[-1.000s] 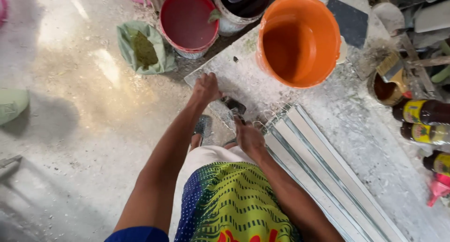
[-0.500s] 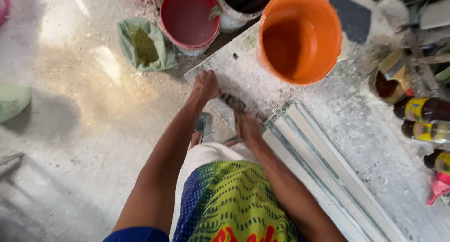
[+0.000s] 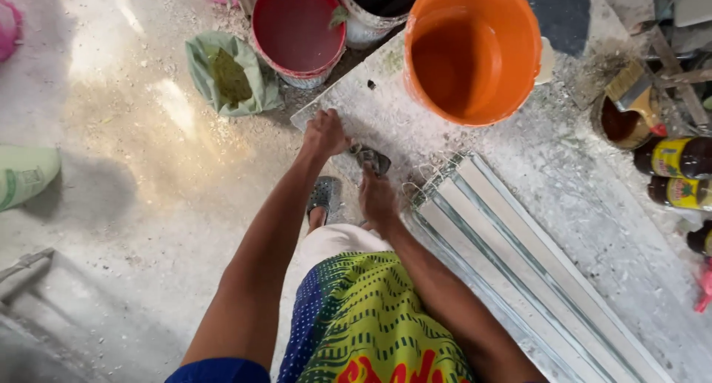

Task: The person picks up a sanding block and smooths the surface of a long, slatted wooden frame. They work along the length of the frame, sanding the edges and flat surfaces while holding the frame steady with their other hand.

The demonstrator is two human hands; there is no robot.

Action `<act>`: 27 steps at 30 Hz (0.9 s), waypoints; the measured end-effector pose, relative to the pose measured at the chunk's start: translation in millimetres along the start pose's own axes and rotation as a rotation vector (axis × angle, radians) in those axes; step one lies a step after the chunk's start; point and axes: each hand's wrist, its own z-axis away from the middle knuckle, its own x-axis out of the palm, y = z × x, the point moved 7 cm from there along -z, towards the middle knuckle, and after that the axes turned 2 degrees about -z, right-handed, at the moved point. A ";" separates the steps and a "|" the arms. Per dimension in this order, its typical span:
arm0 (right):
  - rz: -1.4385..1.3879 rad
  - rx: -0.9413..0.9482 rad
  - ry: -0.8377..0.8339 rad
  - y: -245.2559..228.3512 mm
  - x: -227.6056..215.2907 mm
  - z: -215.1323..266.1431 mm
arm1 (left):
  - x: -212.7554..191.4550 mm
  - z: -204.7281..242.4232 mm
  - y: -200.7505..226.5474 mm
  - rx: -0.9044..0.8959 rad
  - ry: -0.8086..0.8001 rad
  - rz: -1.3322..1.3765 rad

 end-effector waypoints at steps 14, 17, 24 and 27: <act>-0.036 0.031 -0.127 -18.0 -32.6 -2.3 | 19.7 27.7 -3.8 -0.080 0.090 0.215; -0.043 0.046 -0.185 -19.0 -37.6 -21.0 | 30.3 33.5 -13.5 -0.083 0.075 0.187; -0.033 -0.045 -0.048 26.0 18.6 -7.0 | 24.0 37.8 -7.8 -0.103 0.081 0.231; -0.031 0.080 -0.154 -28.3 -37.6 -5.8 | 51.4 10.5 -22.6 -0.098 0.142 0.244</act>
